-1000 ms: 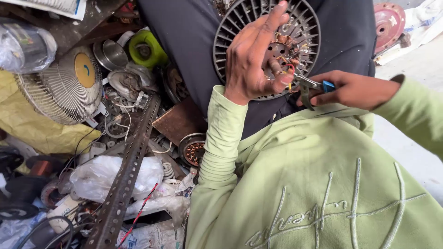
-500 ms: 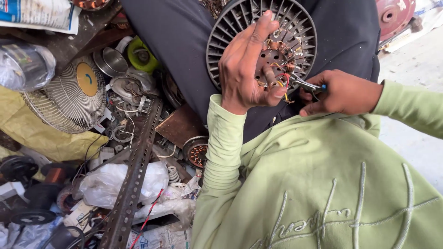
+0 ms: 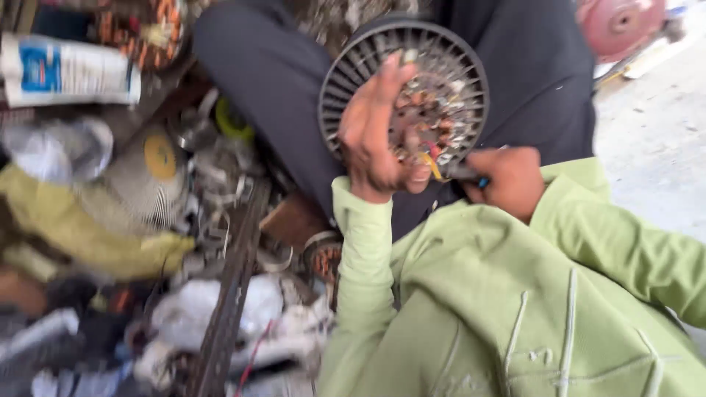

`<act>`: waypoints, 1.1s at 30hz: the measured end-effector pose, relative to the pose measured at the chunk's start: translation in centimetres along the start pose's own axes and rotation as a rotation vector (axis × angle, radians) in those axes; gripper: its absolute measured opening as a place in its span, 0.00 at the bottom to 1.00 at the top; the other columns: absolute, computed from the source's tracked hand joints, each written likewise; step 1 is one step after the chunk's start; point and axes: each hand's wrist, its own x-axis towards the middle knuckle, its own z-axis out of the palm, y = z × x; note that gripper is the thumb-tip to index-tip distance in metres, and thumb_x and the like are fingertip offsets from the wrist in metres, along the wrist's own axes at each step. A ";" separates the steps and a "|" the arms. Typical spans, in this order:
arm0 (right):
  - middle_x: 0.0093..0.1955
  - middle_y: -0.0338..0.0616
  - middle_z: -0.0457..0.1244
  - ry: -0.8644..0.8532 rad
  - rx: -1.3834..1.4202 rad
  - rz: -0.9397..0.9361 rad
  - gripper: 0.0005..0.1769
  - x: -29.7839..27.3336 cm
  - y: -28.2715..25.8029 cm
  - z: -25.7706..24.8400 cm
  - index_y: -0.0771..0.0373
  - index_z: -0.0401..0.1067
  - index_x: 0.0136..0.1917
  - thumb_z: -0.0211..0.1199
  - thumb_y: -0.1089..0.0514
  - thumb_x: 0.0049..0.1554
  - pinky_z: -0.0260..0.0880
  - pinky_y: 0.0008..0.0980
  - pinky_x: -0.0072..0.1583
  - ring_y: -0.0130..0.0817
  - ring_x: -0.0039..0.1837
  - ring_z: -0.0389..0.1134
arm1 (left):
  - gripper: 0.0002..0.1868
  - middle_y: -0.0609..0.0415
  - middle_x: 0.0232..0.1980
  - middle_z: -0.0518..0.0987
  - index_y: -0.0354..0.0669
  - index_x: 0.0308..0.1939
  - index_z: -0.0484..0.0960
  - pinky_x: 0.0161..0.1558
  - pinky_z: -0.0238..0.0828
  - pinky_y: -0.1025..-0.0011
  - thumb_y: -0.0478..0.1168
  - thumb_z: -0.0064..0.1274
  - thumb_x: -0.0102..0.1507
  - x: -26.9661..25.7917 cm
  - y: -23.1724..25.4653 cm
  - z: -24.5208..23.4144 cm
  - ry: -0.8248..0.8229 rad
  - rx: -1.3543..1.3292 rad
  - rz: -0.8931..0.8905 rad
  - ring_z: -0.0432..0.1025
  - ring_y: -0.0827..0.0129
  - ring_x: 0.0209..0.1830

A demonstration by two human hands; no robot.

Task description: The recorder is repairing the internal components of a fan motor using pliers.

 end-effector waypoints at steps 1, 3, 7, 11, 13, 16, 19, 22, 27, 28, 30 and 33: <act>0.35 0.54 0.65 -0.029 0.015 -0.002 0.10 -0.2 -0.6 0.0 0.63 0.75 0.40 0.70 0.57 0.47 0.67 0.47 0.43 0.57 0.40 0.68 | 0.52 0.42 0.64 0.80 0.31 0.75 0.63 0.68 0.74 0.60 0.76 0.31 0.68 -0.3 0.3 -0.3 -0.001 -0.001 0.001 0.77 0.47 0.63; 0.35 0.54 0.64 0.002 0.006 0.013 0.10 0.2 -1.1 -1.6 0.63 0.74 0.39 0.71 0.56 0.48 0.66 0.48 0.43 0.57 0.41 0.67 | 0.52 0.42 0.64 0.80 0.32 0.75 0.63 0.69 0.73 0.59 0.75 0.32 0.67 0.8 0.2 0.1 -0.016 -0.037 0.057 0.77 0.46 0.64; 0.41 0.54 0.63 -0.016 0.049 -0.032 0.13 0.8 -2.4 -5.2 0.63 0.74 0.49 0.69 0.54 0.54 0.66 0.45 0.45 0.54 0.43 0.67 | 0.55 0.43 0.65 0.80 0.29 0.76 0.62 0.70 0.73 0.58 0.77 0.31 0.67 0.4 0.0 0.0 -0.038 0.009 0.016 0.76 0.46 0.64; 0.44 0.55 0.62 -0.083 -0.121 -0.107 0.16 1.3 -3.1 -7.7 0.63 0.74 0.56 0.64 0.54 0.57 0.66 0.47 0.47 0.54 0.44 0.66 | 0.55 0.43 0.66 0.80 0.29 0.76 0.63 0.69 0.74 0.58 0.77 0.30 0.67 0.1 -0.1 0.2 -0.042 0.025 -0.007 0.76 0.46 0.64; 0.42 0.53 0.63 -0.131 -0.187 -0.106 0.17 1.8 -3.8 -8.4 0.62 0.74 0.56 0.63 0.53 0.57 0.66 0.48 0.46 0.55 0.44 0.67 | 0.56 0.44 0.66 0.80 0.30 0.75 0.63 0.69 0.74 0.59 0.78 0.30 0.66 0.2 0.0 0.2 -0.037 0.028 -0.012 0.76 0.47 0.64; 0.40 0.50 0.65 -0.229 -0.267 -0.067 0.16 2.1 -4.3 -8.7 0.61 0.73 0.56 0.60 0.52 0.57 0.67 0.49 0.43 0.55 0.42 0.68 | 0.56 0.44 0.65 0.80 0.30 0.75 0.63 0.69 0.74 0.59 0.79 0.30 0.65 0.3 -0.1 0.3 -0.031 0.014 -0.011 0.77 0.47 0.64; 0.38 0.50 0.66 -0.314 -0.282 -0.006 0.13 2.4 -4.4 -8.4 0.60 0.71 0.52 0.59 0.52 0.57 0.67 0.51 0.42 0.55 0.41 0.69 | 0.57 0.44 0.64 0.80 0.30 0.76 0.63 0.69 0.74 0.60 0.79 0.30 0.65 0.3 0.0 0.1 -0.029 0.001 -0.010 0.77 0.48 0.64; 0.35 0.51 0.66 -0.374 -0.303 0.023 0.11 3.0 -4.8 -8.6 0.60 0.69 0.48 0.59 0.51 0.57 0.67 0.52 0.42 0.56 0.40 0.69 | 0.57 0.44 0.63 0.80 0.30 0.76 0.63 0.69 0.74 0.60 0.80 0.31 0.65 0.4 0.1 0.0 -0.036 0.000 -0.021 0.77 0.50 0.64; 0.33 0.54 0.66 -0.427 -0.359 0.030 0.12 3.5 -5.3 -8.8 0.61 0.68 0.46 0.62 0.50 0.58 0.67 0.54 0.42 0.58 0.39 0.68 | 0.57 0.44 0.64 0.81 0.30 0.75 0.64 0.67 0.75 0.61 0.80 0.31 0.65 0.5 0.1 -0.2 -0.033 -0.019 -0.015 0.77 0.50 0.64; 0.32 0.55 0.66 -0.434 -0.364 0.037 0.12 3.5 -5.3 -8.8 0.61 0.69 0.46 0.62 0.50 0.58 0.67 0.54 0.42 0.59 0.38 0.68 | 0.57 0.44 0.63 0.81 0.30 0.76 0.63 0.68 0.75 0.61 0.80 0.31 0.65 0.4 0.1 -0.2 -0.034 -0.010 -0.013 0.77 0.50 0.64; 0.31 0.56 0.66 -0.443 -0.376 0.042 0.12 3.8 -5.4 -8.8 0.61 0.69 0.46 0.62 0.50 0.59 0.67 0.54 0.42 0.59 0.38 0.68 | 0.57 0.44 0.62 0.81 0.31 0.76 0.63 0.68 0.74 0.61 0.80 0.30 0.66 0.5 0.0 -0.3 -0.027 -0.002 -0.012 0.77 0.51 0.65; 0.31 0.56 0.66 -0.467 -0.388 0.031 0.10 4.5 -5.7 -8.9 0.60 0.69 0.46 0.61 0.53 0.56 0.68 0.54 0.42 0.59 0.38 0.68 | 0.58 0.43 0.64 0.81 0.28 0.75 0.63 0.65 0.75 0.62 0.81 0.29 0.65 0.3 0.1 -0.3 -0.043 -0.021 -0.015 0.77 0.51 0.63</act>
